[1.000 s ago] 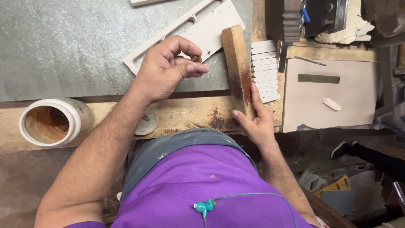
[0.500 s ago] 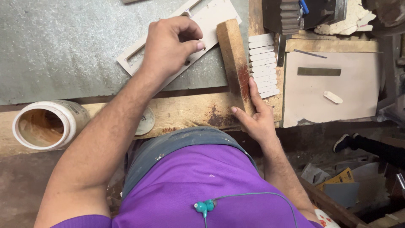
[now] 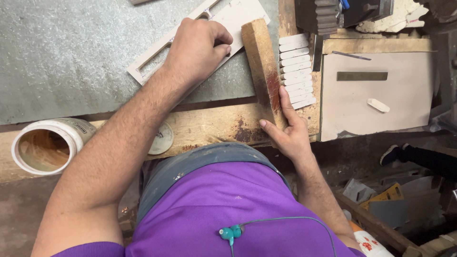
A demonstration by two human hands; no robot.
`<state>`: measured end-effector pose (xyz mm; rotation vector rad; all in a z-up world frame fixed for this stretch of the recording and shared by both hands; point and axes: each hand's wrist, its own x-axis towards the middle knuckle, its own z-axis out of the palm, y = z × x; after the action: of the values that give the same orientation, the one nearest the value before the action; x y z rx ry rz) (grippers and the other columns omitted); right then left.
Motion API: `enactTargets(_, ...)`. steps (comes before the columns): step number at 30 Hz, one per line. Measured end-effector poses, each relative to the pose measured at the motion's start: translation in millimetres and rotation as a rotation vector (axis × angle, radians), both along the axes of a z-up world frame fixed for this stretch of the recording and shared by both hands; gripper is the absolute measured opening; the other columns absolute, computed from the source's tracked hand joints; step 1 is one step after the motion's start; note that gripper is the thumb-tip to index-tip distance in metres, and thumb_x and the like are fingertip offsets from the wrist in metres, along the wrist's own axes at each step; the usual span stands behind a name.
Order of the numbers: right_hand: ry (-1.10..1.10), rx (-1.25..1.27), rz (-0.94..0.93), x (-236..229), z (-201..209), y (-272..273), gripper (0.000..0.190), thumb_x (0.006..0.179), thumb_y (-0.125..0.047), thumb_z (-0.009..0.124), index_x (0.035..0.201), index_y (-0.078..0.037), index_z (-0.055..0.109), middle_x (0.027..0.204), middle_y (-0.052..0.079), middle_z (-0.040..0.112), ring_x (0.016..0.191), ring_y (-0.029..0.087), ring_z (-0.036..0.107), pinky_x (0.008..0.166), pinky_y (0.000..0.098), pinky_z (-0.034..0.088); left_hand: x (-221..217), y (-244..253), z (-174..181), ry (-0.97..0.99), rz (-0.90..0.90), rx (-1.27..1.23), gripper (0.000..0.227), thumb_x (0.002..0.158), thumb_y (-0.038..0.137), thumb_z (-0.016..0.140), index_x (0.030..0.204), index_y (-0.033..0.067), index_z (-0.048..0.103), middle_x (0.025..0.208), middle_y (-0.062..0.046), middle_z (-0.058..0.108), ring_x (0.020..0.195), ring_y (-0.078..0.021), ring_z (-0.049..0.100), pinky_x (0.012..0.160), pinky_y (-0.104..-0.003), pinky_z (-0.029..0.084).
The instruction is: The person assembles white wooden frames by inserting small wooden dowels into pre-drilled holes. They use a wooden mallet to tap the dowels into place and occasionally dip the dowels into a container of adhesive before insertion.
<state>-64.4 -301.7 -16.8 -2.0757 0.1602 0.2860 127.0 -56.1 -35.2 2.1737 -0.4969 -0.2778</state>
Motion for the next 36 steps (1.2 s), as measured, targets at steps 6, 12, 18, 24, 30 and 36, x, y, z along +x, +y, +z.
enactTargets(6,0.009,-0.03,0.009,0.9,-0.6,-0.9,0.09,0.09,-0.008,0.078,0.164,-0.005,0.026,0.157,0.022,0.051,0.144,0.026,0.052,0.12,0.0391,0.043,4.0,-8.3,-8.9,-0.35,-0.177,0.166,0.017,0.092,0.007,0.072,0.108,0.0074,0.075,0.084,-0.01,0.075,0.082,-0.0239,0.073,0.078,-0.041,0.058)
enactTargets(12,-0.032,-0.029,0.032,1.0,3.8,-1.5,0.088,0.091,-0.008,0.077,0.163,-0.003,0.027,0.157,0.024,0.052,0.143,0.027,0.053,0.12,0.0394,0.045,-4.4,-1.9,-15.7,-0.354,-0.243,0.022,0.04,0.091,0.005,0.073,0.125,0.0075,0.053,0.088,-0.011,0.067,0.083,-0.0242,0.069,0.069,-0.035,0.057)
enactTargets(18,-0.157,-0.1,0.057,-12.5,9.9,-4.8,0.086,0.091,-0.01,0.078,0.162,-0.004,0.03,0.139,0.022,0.067,0.118,0.023,0.072,0.103,0.0342,0.058,-5.1,4.3,-22.9,-0.225,-0.191,-0.088,0.044,0.096,-0.001,0.071,0.126,0.0074,0.041,0.092,-0.009,0.07,0.09,-0.0237,0.073,0.074,-0.035,0.061)
enactTargets(24,-0.191,-0.151,0.16,-17.1,15.4,-1.9,0.086,0.09,-0.009,0.08,0.162,-0.003,0.033,0.119,0.02,0.077,0.101,0.019,0.076,0.091,0.0301,0.061,-5.4,1.7,-33.4,-0.257,-0.157,-0.058,0.048,0.094,-0.005,0.068,0.126,0.0082,0.034,0.093,-0.013,0.07,0.088,-0.0273,0.074,0.074,-0.035,0.063)
enactTargets(30,-0.326,-0.181,0.122,-19.4,37.8,9.6,0.084,0.092,-0.009,0.079,0.163,-0.008,0.033,0.124,0.02,0.073,0.107,0.02,0.073,0.094,0.0311,0.059,-4.2,3.1,-34.1,-0.174,-0.194,-0.123,0.05,0.093,-0.004,0.069,0.124,0.0078,0.031,0.09,-0.013,0.071,0.086,-0.0279,0.075,0.072,-0.036,0.063)
enactTargets(36,-0.062,-0.254,0.144,-15.6,45.8,-0.7,0.087,0.087,-0.008,0.08,0.161,-0.007,0.036,0.118,0.019,0.077,0.099,0.02,0.076,0.087,0.0316,0.061,-6.6,3.2,-22.2,-0.233,-0.16,-0.068,0.05,0.094,-0.004,0.07,0.127,0.0078,0.035,0.091,-0.013,0.071,0.088,-0.0286,0.074,0.074,-0.037,0.062)
